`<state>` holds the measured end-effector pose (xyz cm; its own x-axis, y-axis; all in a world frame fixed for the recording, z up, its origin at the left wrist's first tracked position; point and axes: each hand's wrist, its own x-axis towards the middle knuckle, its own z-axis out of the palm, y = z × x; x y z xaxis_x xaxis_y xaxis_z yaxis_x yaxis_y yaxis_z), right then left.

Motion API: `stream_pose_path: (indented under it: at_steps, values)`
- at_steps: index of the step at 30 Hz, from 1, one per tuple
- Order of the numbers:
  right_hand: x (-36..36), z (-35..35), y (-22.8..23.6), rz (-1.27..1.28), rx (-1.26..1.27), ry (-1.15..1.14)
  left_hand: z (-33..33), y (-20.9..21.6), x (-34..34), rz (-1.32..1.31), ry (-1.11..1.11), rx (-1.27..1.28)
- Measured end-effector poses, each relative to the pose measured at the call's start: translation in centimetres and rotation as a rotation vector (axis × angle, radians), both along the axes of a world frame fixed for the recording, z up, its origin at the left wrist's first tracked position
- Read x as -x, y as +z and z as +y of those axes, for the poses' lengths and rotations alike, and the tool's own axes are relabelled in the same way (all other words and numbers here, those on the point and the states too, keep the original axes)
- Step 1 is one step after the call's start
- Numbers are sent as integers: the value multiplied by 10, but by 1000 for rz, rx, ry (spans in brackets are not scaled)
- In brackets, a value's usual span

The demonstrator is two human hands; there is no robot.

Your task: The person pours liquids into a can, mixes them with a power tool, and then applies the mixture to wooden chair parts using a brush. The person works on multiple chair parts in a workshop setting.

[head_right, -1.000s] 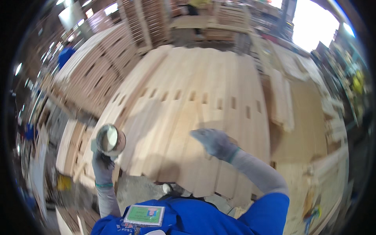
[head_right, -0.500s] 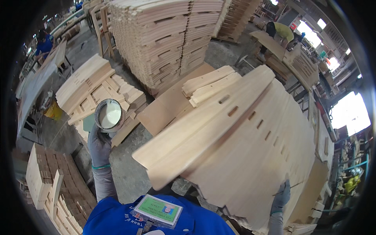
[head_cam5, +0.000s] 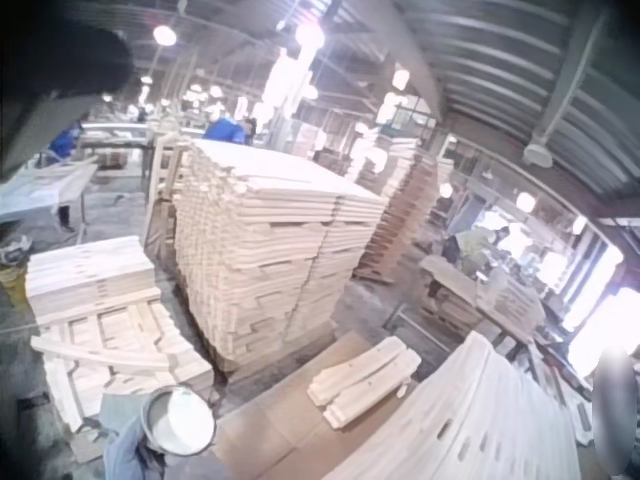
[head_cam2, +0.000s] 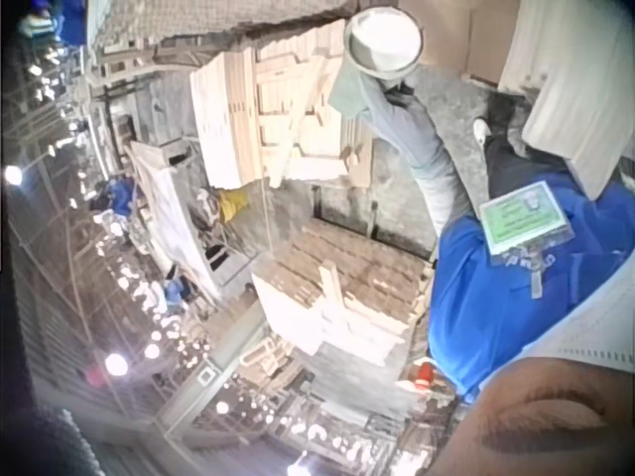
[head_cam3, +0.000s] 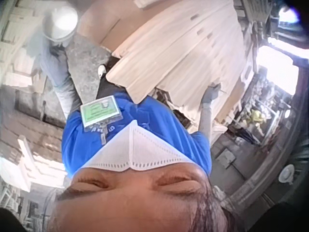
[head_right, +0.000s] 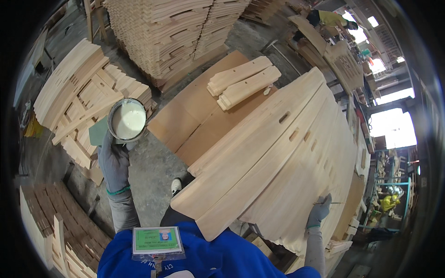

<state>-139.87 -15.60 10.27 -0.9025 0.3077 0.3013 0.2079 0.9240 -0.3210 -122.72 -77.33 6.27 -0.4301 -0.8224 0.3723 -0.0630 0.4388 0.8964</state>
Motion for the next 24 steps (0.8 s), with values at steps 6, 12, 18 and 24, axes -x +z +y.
stream_pose_path:
  at_steps: [6,12,18,24]
  values:
    - [-13,-21,-11,250,95,282,34,36,8,-163,-54,197]
    - [-33,-93,21,171,200,722,82,49,16,57,-89,231]
    - [-32,-133,33,124,134,1231,129,75,12,-64,17,330]
    - [33,-162,23,67,314,1024,161,74,25,95,-37,353]
